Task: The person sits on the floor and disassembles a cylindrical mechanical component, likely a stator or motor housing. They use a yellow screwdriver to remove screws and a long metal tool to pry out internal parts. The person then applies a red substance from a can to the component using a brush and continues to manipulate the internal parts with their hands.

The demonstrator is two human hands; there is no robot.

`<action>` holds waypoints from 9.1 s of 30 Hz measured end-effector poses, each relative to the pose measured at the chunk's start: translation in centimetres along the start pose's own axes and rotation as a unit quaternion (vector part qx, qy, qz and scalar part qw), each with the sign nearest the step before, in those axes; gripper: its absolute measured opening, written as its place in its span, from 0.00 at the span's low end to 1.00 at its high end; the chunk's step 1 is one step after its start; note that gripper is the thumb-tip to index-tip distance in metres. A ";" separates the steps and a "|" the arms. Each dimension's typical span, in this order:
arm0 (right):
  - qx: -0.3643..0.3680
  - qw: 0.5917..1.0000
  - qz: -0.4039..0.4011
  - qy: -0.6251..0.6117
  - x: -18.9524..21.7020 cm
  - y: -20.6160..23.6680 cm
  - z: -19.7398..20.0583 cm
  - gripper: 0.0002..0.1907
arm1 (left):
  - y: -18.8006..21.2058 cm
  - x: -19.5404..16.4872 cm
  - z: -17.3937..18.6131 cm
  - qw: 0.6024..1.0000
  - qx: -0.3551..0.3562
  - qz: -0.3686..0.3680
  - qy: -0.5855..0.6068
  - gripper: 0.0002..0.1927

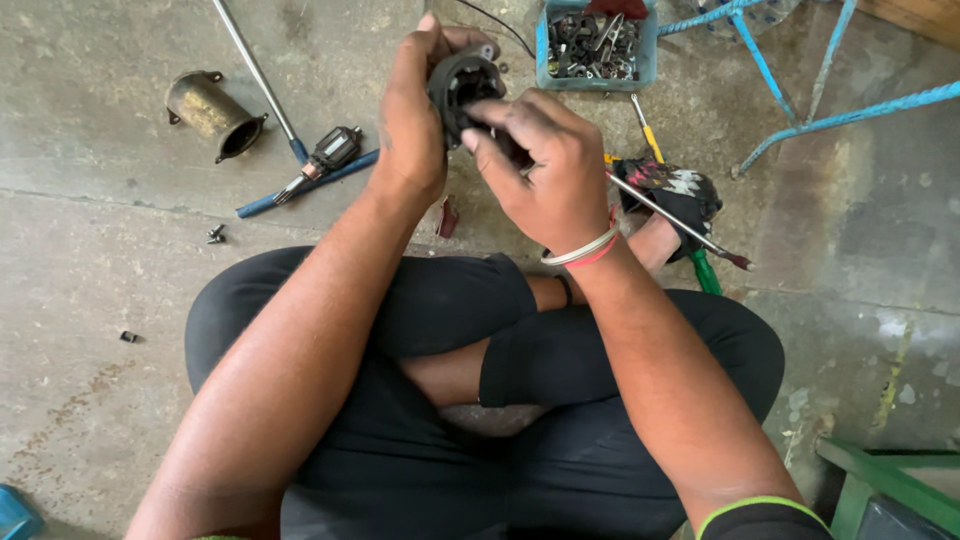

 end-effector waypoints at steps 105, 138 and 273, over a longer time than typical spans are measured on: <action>-0.055 0.687 -0.289 -0.665 -14.2 2.5 3.6 0.25 | -1.6 -1.9 7.3 0.963 -0.163 0.041 0.209 0.30; -0.104 0.672 -0.352 -0.643 -18.1 3.4 1.6 0.24 | -0.8 -5.3 3.3 0.980 0.008 -0.043 0.196 0.28; -0.049 0.969 -0.123 -0.208 -9.0 2.8 -3.4 0.05 | 0.7 -1.4 -1.2 0.979 0.011 0.041 0.197 0.16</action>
Point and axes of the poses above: each hand's wrist, its own y-axis away from the middle knuckle, its own z-axis out of the back of the hand, x = y × z, the point moved 8 cm from there along -y, towards the middle knuckle, and after that the axes turned 9 degrees about -y, right-handed, at the moved point
